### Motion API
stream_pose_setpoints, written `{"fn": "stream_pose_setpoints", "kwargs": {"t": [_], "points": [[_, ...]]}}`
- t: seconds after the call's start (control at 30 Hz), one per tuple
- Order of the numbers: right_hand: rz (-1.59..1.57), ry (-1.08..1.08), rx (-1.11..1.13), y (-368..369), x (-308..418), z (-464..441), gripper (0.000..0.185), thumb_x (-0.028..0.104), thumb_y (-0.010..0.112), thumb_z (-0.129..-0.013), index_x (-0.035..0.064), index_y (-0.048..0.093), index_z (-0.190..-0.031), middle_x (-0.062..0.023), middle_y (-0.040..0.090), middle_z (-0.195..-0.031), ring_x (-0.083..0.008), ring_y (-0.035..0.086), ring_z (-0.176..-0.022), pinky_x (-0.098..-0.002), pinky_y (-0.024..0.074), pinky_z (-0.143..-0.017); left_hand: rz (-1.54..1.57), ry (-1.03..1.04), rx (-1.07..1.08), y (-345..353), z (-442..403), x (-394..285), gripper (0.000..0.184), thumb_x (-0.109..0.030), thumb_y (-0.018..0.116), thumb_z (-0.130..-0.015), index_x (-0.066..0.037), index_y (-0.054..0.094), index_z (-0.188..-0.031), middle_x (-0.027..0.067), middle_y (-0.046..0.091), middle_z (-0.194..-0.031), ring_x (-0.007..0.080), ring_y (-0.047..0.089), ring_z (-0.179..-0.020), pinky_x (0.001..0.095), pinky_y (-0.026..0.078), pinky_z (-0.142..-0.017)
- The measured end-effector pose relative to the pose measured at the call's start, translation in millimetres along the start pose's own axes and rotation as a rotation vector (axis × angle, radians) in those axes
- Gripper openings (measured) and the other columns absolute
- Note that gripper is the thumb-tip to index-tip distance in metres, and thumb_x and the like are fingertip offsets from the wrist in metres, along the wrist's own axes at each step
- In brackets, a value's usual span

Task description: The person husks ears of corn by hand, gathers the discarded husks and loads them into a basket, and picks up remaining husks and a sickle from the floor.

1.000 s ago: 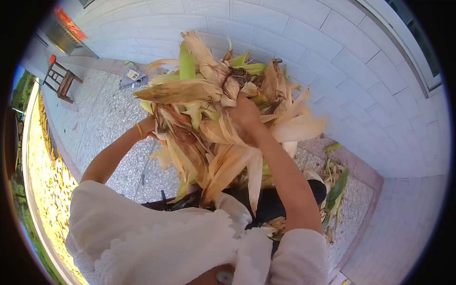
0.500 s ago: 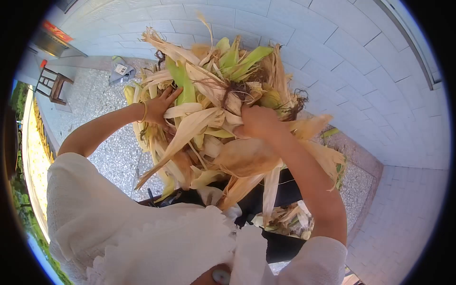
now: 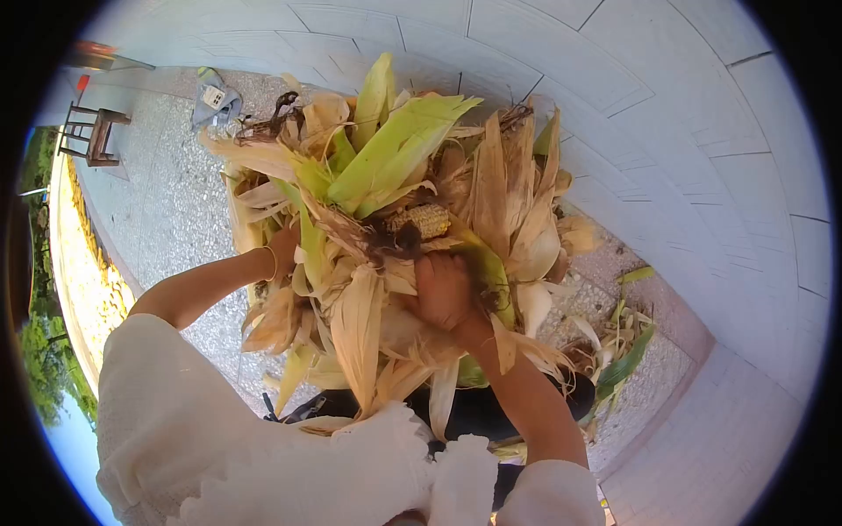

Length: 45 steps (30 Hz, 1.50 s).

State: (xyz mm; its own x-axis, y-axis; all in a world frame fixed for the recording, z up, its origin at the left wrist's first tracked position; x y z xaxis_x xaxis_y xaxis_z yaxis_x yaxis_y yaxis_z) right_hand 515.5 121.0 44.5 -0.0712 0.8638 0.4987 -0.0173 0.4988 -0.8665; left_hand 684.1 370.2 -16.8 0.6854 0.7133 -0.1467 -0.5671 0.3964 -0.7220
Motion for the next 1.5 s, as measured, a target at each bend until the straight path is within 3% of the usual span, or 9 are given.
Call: {"fn": "stream_pose_setpoints", "kwargs": {"t": [0.23, 0.5, 0.73, 0.9, 1.07, 1.1, 1.2, 1.37, 1.5], "points": [[-0.198, -0.013, -0.211, 48.4, -48.4, -27.9, 0.074, 0.039, 0.067, -0.064, -0.0089, 0.044, -0.115, -0.0219, 0.055, -0.083, -0.0397, 0.053, -0.079, -0.0444, 0.0398, -0.076, 0.223, -0.302, 0.188, 36.9, -63.7, 40.8, 0.115, -0.039, 0.071, -0.072, 0.014, -0.009, -0.135, 0.0343, 0.046, -0.116, 0.0312, 0.061, -0.093, 0.0396, 0.051, -0.078], [-0.132, 0.090, -0.036, 0.7, -19.1, -16.7, 0.061, 0.043, 0.067, -0.074, -0.0030, 0.046, -0.109, -0.0224, 0.059, -0.095, -0.0385, 0.057, -0.088, -0.0454, 0.0412, -0.081, -0.140, -0.109, -0.033, 7.3, -36.3, 15.8, 0.065, -0.029, 0.065, -0.074, 0.002, 0.042, -0.125, 0.0316, 0.046, -0.120, 0.0403, 0.052, -0.106, 0.0423, 0.051, -0.082], [-0.216, 0.185, 0.013, -69.4, 25.8, -2.3, 0.064, 0.037, 0.069, -0.074, -0.0013, 0.044, -0.118, -0.0230, 0.059, -0.100, -0.0414, 0.056, -0.089, -0.0483, 0.0418, -0.083, -0.201, 0.006, -0.260, -72.6, 69.1, -17.2, 0.088, -0.012, 0.072, -0.066, -0.012, 0.026, -0.142, 0.0215, 0.041, -0.129, 0.0390, 0.045, -0.115, 0.0459, 0.045, -0.091], [0.381, 0.044, -0.028, -138.5, 81.2, 16.9, 0.061, 0.032, 0.074, -0.069, 0.0018, 0.047, -0.115, -0.0176, 0.057, -0.104, -0.0353, 0.056, -0.100, -0.0481, 0.0426, -0.082, 0.006, 0.027, -0.298, -140.1, 130.0, -3.0, 0.081, -0.014, 0.070, -0.070, -0.016, 0.029, -0.141, 0.0180, 0.033, -0.139, 0.0368, 0.043, -0.121, 0.0463, 0.039, -0.097], [0.414, 0.245, 0.341, -113.8, 62.7, 50.8, 0.056, 0.033, 0.078, -0.065, 0.0032, 0.049, -0.102, -0.0152, 0.058, -0.100, -0.0334, 0.058, -0.097, -0.0469, 0.0448, -0.080, -0.169, 0.517, -0.805, -189.4, 152.4, -98.4, 0.102, -0.025, 0.080, -0.062, -0.020, 0.019, -0.145, 0.0165, 0.023, -0.144, 0.0376, 0.037, -0.125, 0.0447, 0.038, -0.100], [0.406, 0.278, 0.424, -96.3, 49.9, 59.1, 0.056, 0.034, 0.079, -0.063, 0.0032, 0.048, -0.099, -0.0152, 0.058, -0.100, -0.0330, 0.059, -0.096, -0.0469, 0.0459, -0.078, -0.165, 0.563, -0.803, -189.9, 135.5, -109.6, 0.102, -0.025, 0.080, -0.062, -0.020, 0.019, -0.145, 0.0165, 0.023, -0.144, 0.0376, 0.037, -0.125, 0.0447, 0.038, -0.100], [0.285, 0.396, 0.479, -57.5, 14.8, 74.3, 0.060, 0.034, 0.080, -0.061, 0.0031, 0.047, -0.100, -0.0158, 0.058, -0.100, -0.0319, 0.059, -0.095, -0.0474, 0.0480, -0.074, -0.283, 0.462, -0.183, -166.3, 58.5, -131.5, 0.123, -0.042, 0.086, -0.049, -0.012, 0.015, -0.145, 0.0200, 0.021, -0.143, 0.0383, 0.037, -0.123, 0.0440, 0.039, -0.098], [0.250, 0.417, 0.384, -28.5, -5.2, 75.0, 0.059, 0.030, 0.081, -0.060, 0.0030, 0.047, -0.100, -0.0152, 0.056, -0.100, -0.0323, 0.058, -0.096, -0.0504, 0.0475, -0.075, -0.480, 0.446, -0.074, -139.7, 14.3, -137.3, 0.119, -0.048, 0.082, -0.051, 0.007, 0.022, -0.138, 0.0276, 0.025, -0.137, 0.0410, 0.041, -0.115, 0.0426, 0.042, -0.095], [0.248, 0.409, 0.371, 0.9, -18.0, 68.7, 0.049, 0.023, 0.076, -0.066, 0.0003, 0.046, -0.098, -0.0183, 0.053, -0.101, -0.0343, 0.057, -0.094, -0.0470, 0.0477, -0.074, -0.486, 0.414, -0.071, -118.7, 3.7, -135.7, 0.116, -0.046, 0.083, -0.050, 0.009, 0.025, -0.135, 0.0303, 0.024, -0.136, 0.0457, 0.036, -0.118, 0.0430, 0.042, -0.095]]}}
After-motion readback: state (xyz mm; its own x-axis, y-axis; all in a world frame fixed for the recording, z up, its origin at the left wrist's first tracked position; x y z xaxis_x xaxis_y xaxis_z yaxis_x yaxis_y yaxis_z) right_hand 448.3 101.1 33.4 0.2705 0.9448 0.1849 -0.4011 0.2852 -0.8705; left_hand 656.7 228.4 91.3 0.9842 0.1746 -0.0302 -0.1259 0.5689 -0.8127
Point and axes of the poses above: each hand's wrist, its own z-axis away from the middle knuckle, its own y-axis out of the palm, x = y × z, the point moved 5 cm from there along -z, towards the middle knuckle
